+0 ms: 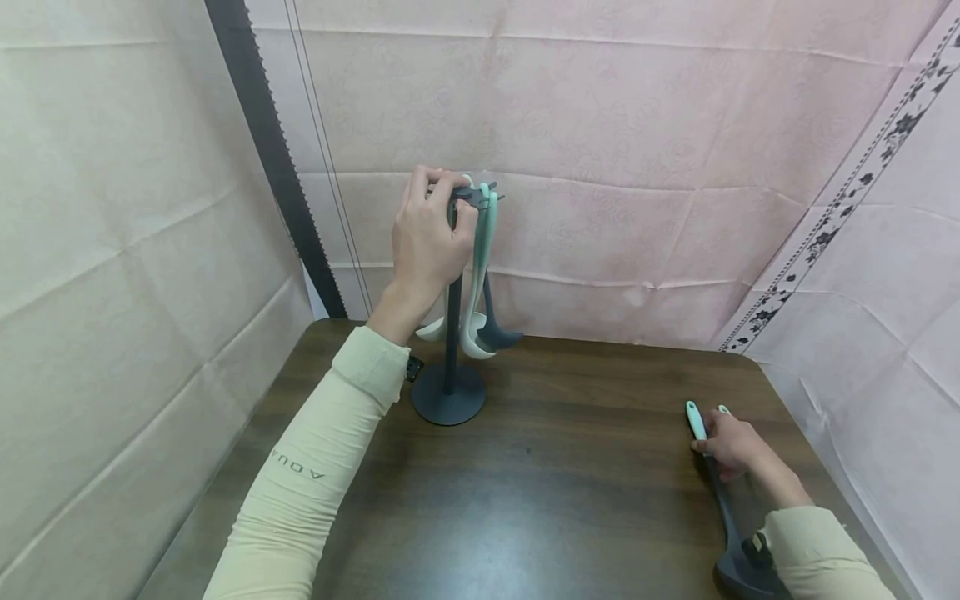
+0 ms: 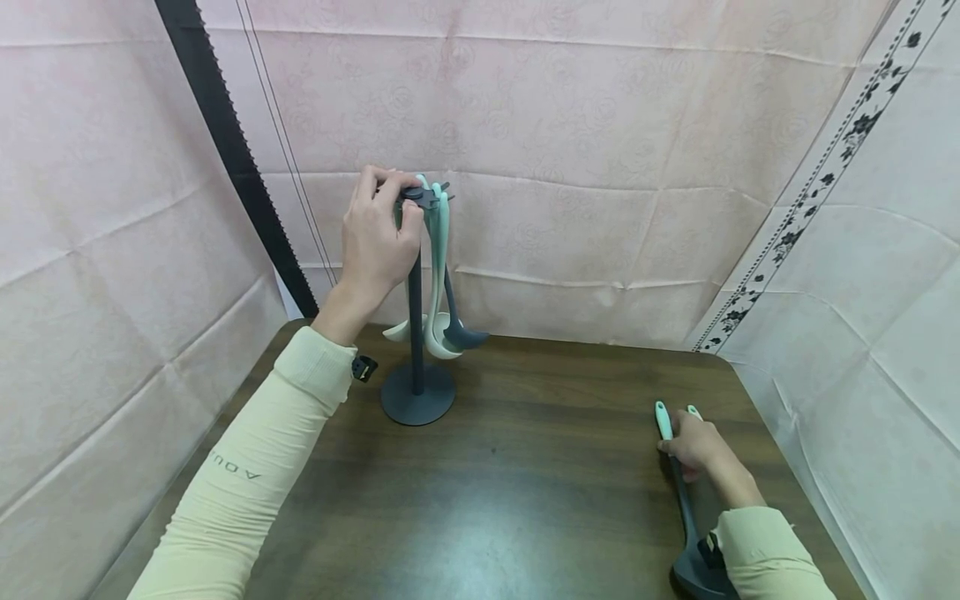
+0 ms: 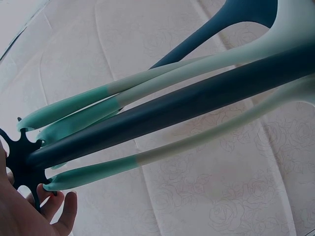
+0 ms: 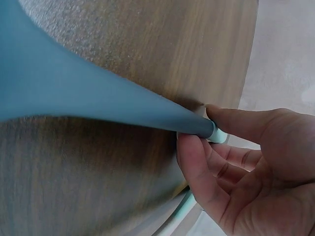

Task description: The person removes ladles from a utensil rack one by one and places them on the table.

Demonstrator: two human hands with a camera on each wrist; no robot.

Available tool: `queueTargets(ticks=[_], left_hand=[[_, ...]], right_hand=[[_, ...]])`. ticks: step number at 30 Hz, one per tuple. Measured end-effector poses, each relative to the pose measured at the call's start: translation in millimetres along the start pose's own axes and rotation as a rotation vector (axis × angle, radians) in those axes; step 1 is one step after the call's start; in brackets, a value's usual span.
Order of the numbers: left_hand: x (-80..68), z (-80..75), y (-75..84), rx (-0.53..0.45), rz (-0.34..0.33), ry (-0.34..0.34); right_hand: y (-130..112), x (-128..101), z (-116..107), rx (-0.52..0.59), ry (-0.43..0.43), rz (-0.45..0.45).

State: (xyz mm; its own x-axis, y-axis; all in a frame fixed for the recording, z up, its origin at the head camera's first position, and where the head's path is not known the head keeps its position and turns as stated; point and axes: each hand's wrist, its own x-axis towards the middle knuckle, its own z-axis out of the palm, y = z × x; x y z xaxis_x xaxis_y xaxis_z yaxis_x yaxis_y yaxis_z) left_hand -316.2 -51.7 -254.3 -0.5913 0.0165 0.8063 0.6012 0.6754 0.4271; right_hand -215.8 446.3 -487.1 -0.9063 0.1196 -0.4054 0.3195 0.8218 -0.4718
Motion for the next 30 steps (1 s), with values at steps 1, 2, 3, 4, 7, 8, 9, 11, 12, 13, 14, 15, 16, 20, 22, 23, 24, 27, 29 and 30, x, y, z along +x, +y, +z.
queueTargets(ticks=[1,2,3,4,7,8,9,11,12,13,14,15,16,20,22,23,24,27,29,30], left_hand=[[0.0,0.0,0.0,0.000,0.000,0.001],[0.1,0.0,0.0,-0.001,0.001,0.001],[0.1,0.0,0.0,-0.002,0.002,0.001],[0.0,0.0,0.0,-0.001,0.001,0.001],[-0.4,0.1,0.1,-0.003,0.002,0.001],[-0.4,0.2,0.0,-0.003,0.001,0.001],[-0.5,0.2,0.0,-0.003,0.001,0.002],[-0.6,0.2,-0.2,-0.003,0.000,0.003],[-0.7,0.4,-0.4,-0.002,0.001,0.004],[-0.7,0.3,-0.6,-0.002,0.001,0.005],[-0.7,0.1,-0.6,-0.002,0.001,0.005],[-0.6,0.0,-0.7,-0.002,0.001,0.005],[-0.7,0.0,-0.8,-0.002,0.001,0.005],[-0.9,0.1,-1.2,-0.002,0.003,0.007],[-1.0,0.2,-1.3,-0.003,0.004,0.008],[-1.0,0.2,-1.4,-0.003,0.005,0.009],[-1.0,0.1,-1.3,-0.003,0.006,0.011],[-1.0,-0.3,-1.0,-0.008,0.008,0.014],[-1.1,-0.7,-0.7,-0.009,0.011,0.016],[-1.1,-1.1,-0.4,-0.010,0.012,0.017]], right_hand=[[0.0,-0.3,-0.1,0.002,0.002,-0.002],[0.0,-0.9,0.0,0.004,0.004,-0.004],[-0.1,-1.4,0.2,0.006,0.006,-0.004],[-0.1,-2.1,0.5,0.008,0.009,-0.005],[0.0,-4.0,1.2,0.013,0.016,-0.014],[-0.2,-4.7,1.5,0.017,0.019,-0.011],[-0.3,-5.0,1.7,0.020,0.019,-0.011],[-0.4,-5.2,1.8,0.027,0.016,-0.008],[-0.3,-5.4,2.2,0.029,0.014,-0.002],[-0.5,-5.4,2.2,0.034,0.013,0.001],[-0.6,-5.3,2.1,0.036,0.011,0.003],[-0.5,-5.0,2.0,0.037,0.010,0.003],[-0.3,-4.9,2.1,0.038,0.011,0.005],[0.5,-4.5,2.6,0.038,0.017,0.007],[0.8,-4.6,3.1,0.041,0.020,0.006],[0.8,-4.7,3.1,0.042,0.021,0.006],[0.8,-4.6,3.2,0.044,0.021,0.006],[0.6,-4.7,3.4,0.048,0.023,0.009],[0.6,-4.4,3.2,0.049,0.021,0.017],[0.9,-4.3,3.4,0.050,0.023,0.018]])
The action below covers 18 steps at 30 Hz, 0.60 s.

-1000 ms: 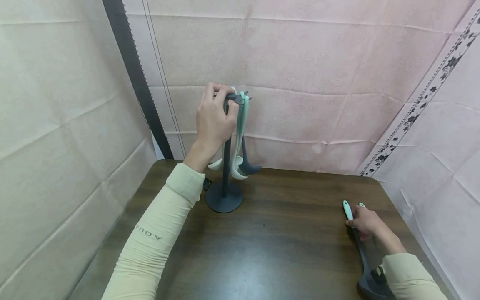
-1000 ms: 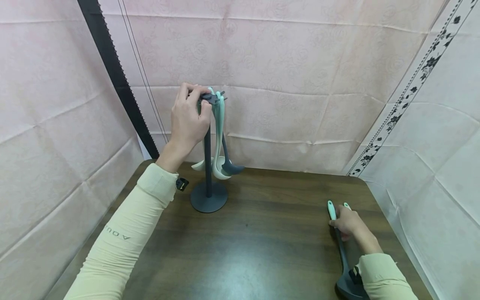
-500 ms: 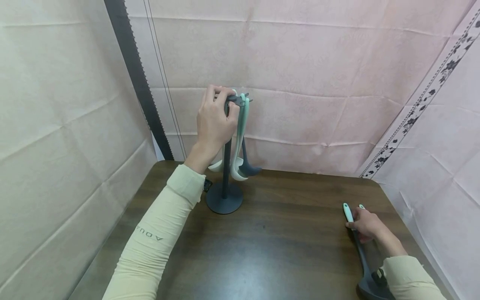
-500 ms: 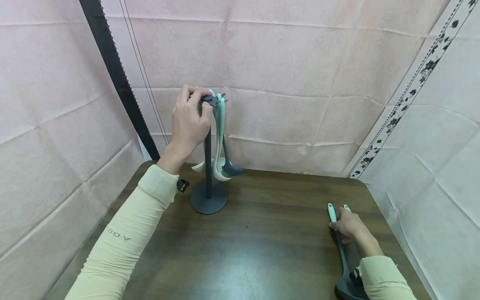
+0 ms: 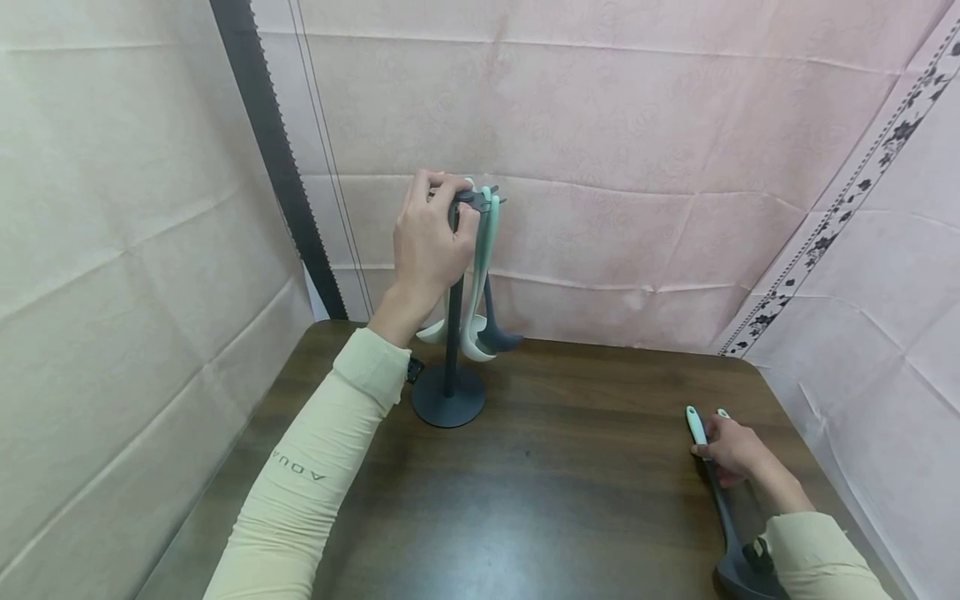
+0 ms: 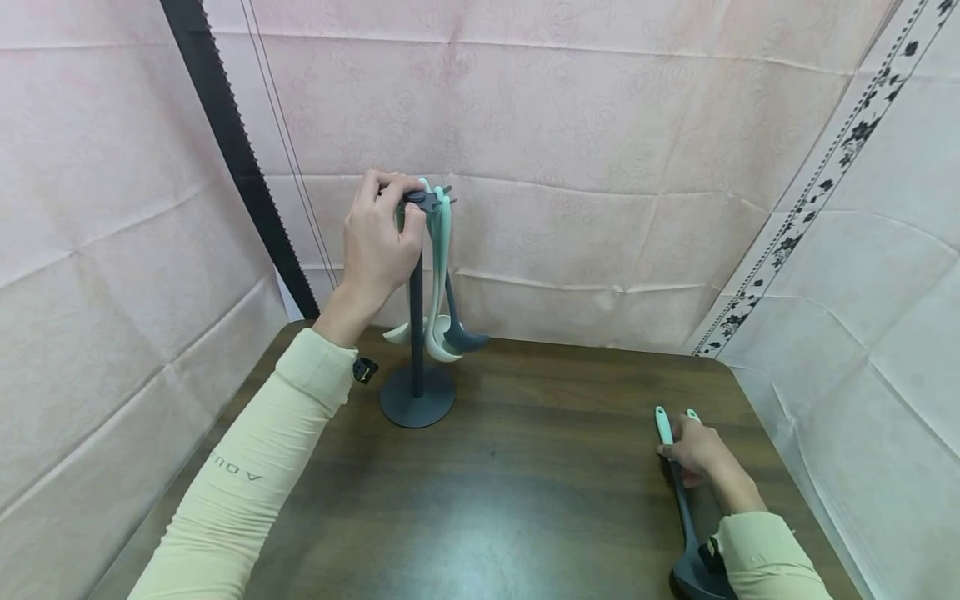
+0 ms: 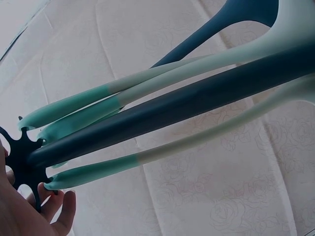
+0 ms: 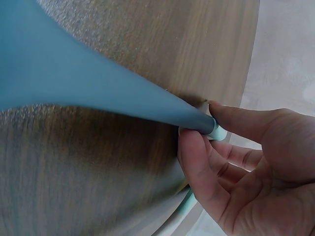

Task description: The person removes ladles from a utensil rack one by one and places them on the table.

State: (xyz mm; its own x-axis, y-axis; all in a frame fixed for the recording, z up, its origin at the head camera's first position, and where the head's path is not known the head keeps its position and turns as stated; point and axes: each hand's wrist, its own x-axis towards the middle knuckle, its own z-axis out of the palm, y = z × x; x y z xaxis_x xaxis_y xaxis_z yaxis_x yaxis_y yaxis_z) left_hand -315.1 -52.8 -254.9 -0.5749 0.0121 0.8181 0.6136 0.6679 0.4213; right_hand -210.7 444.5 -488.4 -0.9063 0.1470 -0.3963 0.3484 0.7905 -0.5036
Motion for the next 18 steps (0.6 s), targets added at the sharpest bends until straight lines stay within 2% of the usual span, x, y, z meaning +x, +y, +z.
queueTargets(ticks=[18], left_hand=[[1.0,0.2,-0.4,-0.002,-0.001,0.004]], right_hand=[[-2.2,0.9,-2.8,0.001,-0.019,0.032]])
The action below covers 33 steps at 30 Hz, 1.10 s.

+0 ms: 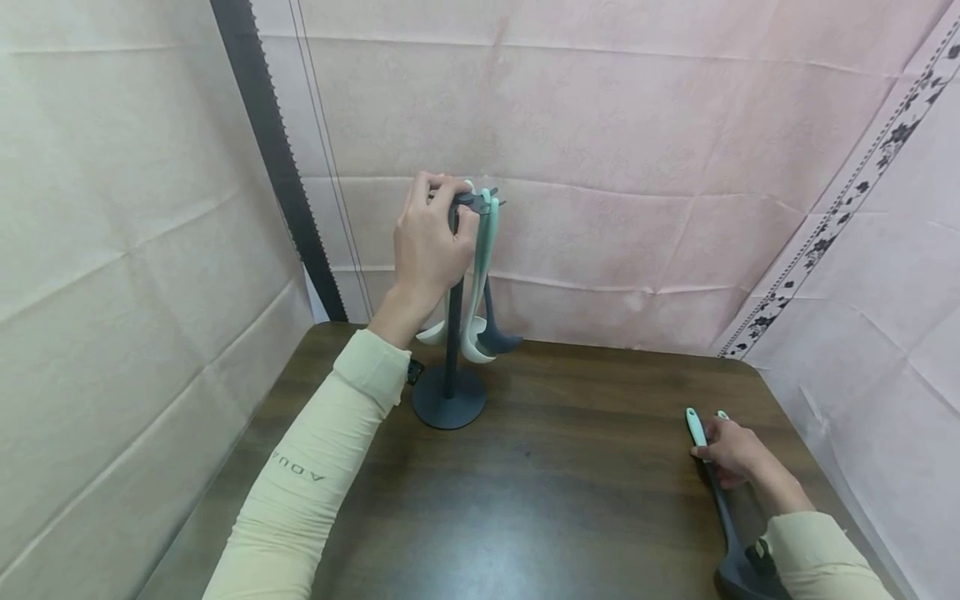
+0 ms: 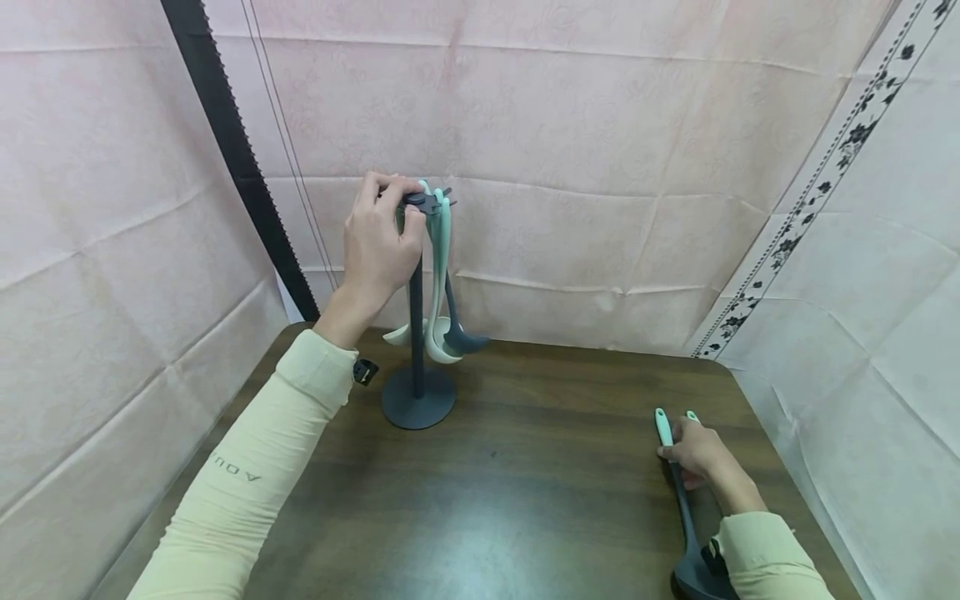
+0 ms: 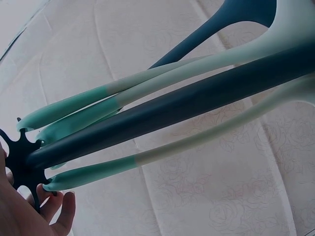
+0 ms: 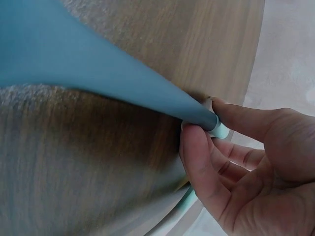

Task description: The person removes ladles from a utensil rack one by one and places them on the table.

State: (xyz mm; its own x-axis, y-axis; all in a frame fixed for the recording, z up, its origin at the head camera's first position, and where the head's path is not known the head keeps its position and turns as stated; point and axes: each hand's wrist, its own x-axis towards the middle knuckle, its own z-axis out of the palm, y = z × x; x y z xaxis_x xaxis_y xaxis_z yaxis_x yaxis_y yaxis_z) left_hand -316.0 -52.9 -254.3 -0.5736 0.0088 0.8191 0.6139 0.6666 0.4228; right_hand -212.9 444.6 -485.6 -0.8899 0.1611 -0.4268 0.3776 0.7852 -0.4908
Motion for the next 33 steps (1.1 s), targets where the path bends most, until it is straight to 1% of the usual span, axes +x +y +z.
queueTargets(ticks=[4,10,16,19,24,28,33], left_hand=[[1.7,-1.8,0.0,0.004,0.008,0.004],[5.0,-4.2,-0.2,-0.019,0.017,0.014],[3.0,-4.2,-0.7,-0.013,0.010,0.008],[1.5,-2.3,-1.1,-0.003,0.017,0.013],[0.0,-0.1,-1.1,-0.013,0.025,0.031],[-0.4,-0.7,-0.8,-0.014,0.024,0.043],[0.1,-2.4,-1.1,-0.012,0.030,0.047]], right_hand=[[-0.2,4.1,2.6,0.003,0.000,0.008],[0.0,8.1,3.7,-0.003,0.001,0.017],[0.4,7.3,6.0,-0.025,0.000,0.016],[2.3,6.0,6.9,-0.026,-0.006,0.013],[6.1,4.9,3.9,-0.013,-0.011,0.009],[4.8,6.6,1.6,-0.005,-0.020,0.028],[-0.9,8.0,1.9,-0.019,-0.032,0.058]])
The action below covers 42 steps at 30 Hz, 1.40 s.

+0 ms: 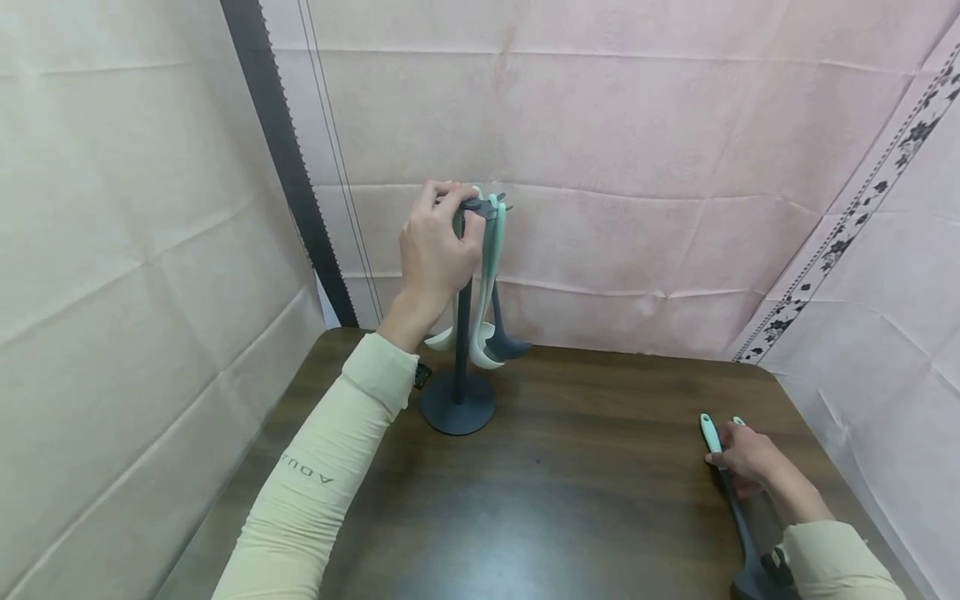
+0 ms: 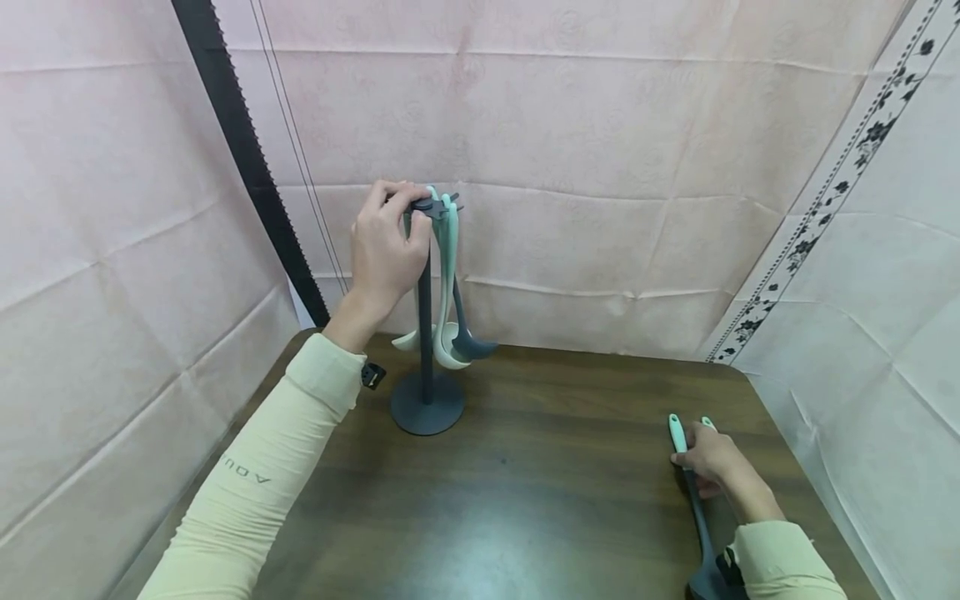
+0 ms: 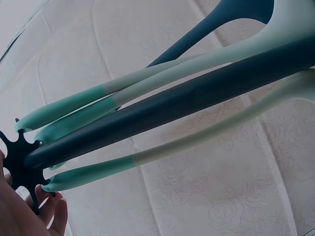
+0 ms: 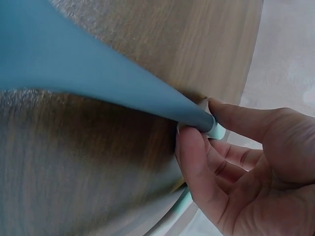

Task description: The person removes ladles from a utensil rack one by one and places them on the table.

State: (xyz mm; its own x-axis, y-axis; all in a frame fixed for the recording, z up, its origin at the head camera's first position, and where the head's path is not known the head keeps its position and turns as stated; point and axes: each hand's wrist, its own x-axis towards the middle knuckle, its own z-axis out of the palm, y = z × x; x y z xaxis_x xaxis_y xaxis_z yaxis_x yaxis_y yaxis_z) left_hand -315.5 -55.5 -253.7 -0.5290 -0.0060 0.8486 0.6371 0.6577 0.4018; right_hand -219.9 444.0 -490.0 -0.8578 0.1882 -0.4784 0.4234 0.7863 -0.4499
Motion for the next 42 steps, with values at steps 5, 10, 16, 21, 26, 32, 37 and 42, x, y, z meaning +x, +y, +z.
queueTargets(ticks=[5,10,16,21,26,32,37,42], left_hand=[[-0.6,2.8,0.7,-0.001,-0.005,-0.001],[-0.8,3.5,1.0,0.005,-0.007,0.005],[-1.3,2.9,1.0,0.027,-0.024,-0.011],[-1.4,4.0,0.1,0.032,-0.021,-0.013],[-0.6,4.3,0.0,0.032,-0.021,-0.010],[-1.7,5.7,0.4,0.027,-0.019,-0.012],[-2.4,6.2,-0.6,0.033,-0.010,0.000],[-1.6,7.1,-0.4,0.036,0.001,0.009]], right_hand=[[-0.2,-4.8,3.2,0.012,0.024,0.013],[-0.7,-7.9,5.8,-0.012,0.061,-0.003],[3.6,-2.7,3.5,-0.038,0.061,-0.029],[1.7,-4.8,2.5,-0.069,0.069,-0.054],[-0.1,-9.4,3.0,-0.110,0.102,-0.120],[-0.8,-13.7,1.1,-0.186,0.173,-0.197],[-5.3,-14.1,-1.6,-0.244,0.202,-0.239],[-11.1,-17.6,-2.3,-0.273,0.231,-0.285]])
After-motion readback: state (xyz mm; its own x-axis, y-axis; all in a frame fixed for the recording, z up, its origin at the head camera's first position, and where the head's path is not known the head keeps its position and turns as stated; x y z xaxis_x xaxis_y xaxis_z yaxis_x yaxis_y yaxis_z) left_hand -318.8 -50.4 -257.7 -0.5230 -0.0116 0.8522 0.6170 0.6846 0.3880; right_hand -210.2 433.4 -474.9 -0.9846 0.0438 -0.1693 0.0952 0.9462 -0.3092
